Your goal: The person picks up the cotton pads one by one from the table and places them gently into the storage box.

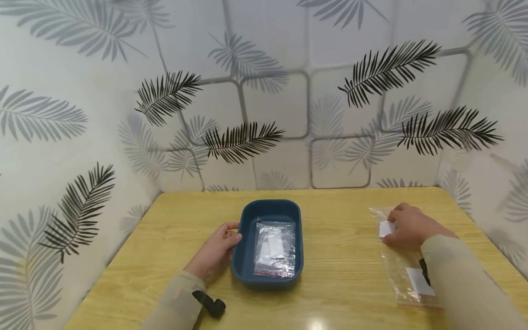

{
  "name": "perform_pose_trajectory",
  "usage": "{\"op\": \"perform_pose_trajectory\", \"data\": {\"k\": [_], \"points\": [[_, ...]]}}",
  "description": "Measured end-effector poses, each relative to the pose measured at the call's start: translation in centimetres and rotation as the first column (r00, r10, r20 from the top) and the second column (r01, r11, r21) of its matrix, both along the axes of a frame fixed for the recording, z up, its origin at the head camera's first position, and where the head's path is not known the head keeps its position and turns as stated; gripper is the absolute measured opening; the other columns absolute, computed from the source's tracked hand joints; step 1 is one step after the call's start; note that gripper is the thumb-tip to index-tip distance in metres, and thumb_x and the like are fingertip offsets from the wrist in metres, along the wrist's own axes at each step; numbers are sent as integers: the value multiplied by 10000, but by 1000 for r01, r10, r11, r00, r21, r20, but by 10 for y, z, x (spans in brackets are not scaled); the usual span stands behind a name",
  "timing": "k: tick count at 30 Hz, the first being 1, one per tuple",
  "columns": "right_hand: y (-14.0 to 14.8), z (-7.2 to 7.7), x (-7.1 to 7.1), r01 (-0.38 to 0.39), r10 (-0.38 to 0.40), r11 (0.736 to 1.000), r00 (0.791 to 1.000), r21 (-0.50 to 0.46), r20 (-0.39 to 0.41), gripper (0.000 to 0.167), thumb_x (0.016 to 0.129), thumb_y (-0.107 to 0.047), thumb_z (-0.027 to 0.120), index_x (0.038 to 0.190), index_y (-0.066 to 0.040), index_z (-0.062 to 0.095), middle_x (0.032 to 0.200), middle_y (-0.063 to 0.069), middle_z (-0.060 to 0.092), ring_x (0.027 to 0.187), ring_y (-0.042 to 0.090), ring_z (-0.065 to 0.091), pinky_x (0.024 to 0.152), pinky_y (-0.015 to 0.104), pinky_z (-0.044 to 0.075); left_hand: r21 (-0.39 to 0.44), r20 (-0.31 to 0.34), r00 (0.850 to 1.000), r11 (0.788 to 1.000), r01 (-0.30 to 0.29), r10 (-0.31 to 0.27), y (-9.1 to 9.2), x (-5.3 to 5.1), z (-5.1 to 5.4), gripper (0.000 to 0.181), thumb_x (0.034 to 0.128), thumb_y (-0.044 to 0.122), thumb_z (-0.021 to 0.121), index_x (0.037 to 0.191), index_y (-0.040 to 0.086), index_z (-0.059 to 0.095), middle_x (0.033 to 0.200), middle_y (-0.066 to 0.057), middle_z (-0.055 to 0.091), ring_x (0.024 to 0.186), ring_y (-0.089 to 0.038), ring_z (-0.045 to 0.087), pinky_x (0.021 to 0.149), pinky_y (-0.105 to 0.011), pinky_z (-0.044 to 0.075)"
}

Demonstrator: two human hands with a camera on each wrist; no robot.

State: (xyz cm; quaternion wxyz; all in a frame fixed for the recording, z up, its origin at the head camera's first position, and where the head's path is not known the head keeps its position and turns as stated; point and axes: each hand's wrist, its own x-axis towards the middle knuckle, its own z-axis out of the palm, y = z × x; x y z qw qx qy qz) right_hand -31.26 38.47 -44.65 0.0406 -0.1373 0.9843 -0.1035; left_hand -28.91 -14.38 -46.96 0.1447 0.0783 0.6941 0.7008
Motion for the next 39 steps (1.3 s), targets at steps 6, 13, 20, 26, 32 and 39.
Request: {"op": "perform_pose_trajectory", "data": {"k": [6, 13, 20, 26, 32, 39], "points": [[-3, 5, 2, -28, 26, 999, 997, -28, -75, 561, 731, -493, 858, 987, -22, 690, 1177, 292, 527, 1049, 475, 540, 871, 624, 466, 2, -8, 1000, 1000, 7, -7, 3, -1, 2, 440, 1047, 139, 568, 1444, 21, 420, 1037, -176, 600, 752, -206, 573, 617, -268, 487], [-11, 17, 0, -35, 30, 999, 994, -41, -103, 570, 758, -457, 855, 1041, 8, 690, 1227, 329, 494, 1109, 519, 493, 931, 676, 413, 7, -4, 1000, 1000, 8, -8, 3, 0, 4, 445, 1054, 146, 558, 1453, 19, 409, 1056, -182, 592, 770, -211, 575, 623, -269, 484], [-23, 29, 1, -59, 53, 997, 990, -45, -133, 538, 772, -446, 850, 1048, -12, 693, 1268, 334, 492, 1140, 529, 492, 951, 676, 405, -7, -11, 1000, 1000, 6, -6, 2, 0, 3, 455, 1052, 143, 562, 1461, 20, 407, 1040, -157, 591, 754, -186, 579, 625, -272, 489], [-42, 37, 4, -94, 82, 994, 981, -63, -174, 527, 770, -447, 855, 1037, -22, 694, 1302, 323, 488, 1183, 531, 478, 985, 664, 387, -8, -11, 1000, 1000, 10, -10, 2, -1, 2, 455, 1052, 137, 559, 1462, 17, 403, 1042, -159, 593, 757, -183, 586, 619, -272, 494], [-64, 49, 7, -108, 93, 992, 977, -69, -191, 537, 772, -490, 848, 1041, -50, 697, 1356, 296, 491, 1231, 515, 468, 999, 650, 394, -2, -12, 1000, 1000, 12, -12, 2, -1, 3, 441, 1048, 131, 563, 1448, 18, 414, 1041, -162, 596, 758, -185, 588, 612, -266, 493], [-92, 59, 12, -147, 128, 987, 966, -72, -224, 517, 766, -501, 847, 1039, -89, 699, 1375, 253, 509, 1216, 477, 512, 967, 616, 437, -24, -9, 1000, 1000, 5, -5, 2, -1, 3, 442, 1046, 137, 568, 1448, 26, 424, 1047, -173, 601, 772, -196, 590, 621, -263, 496]]}}
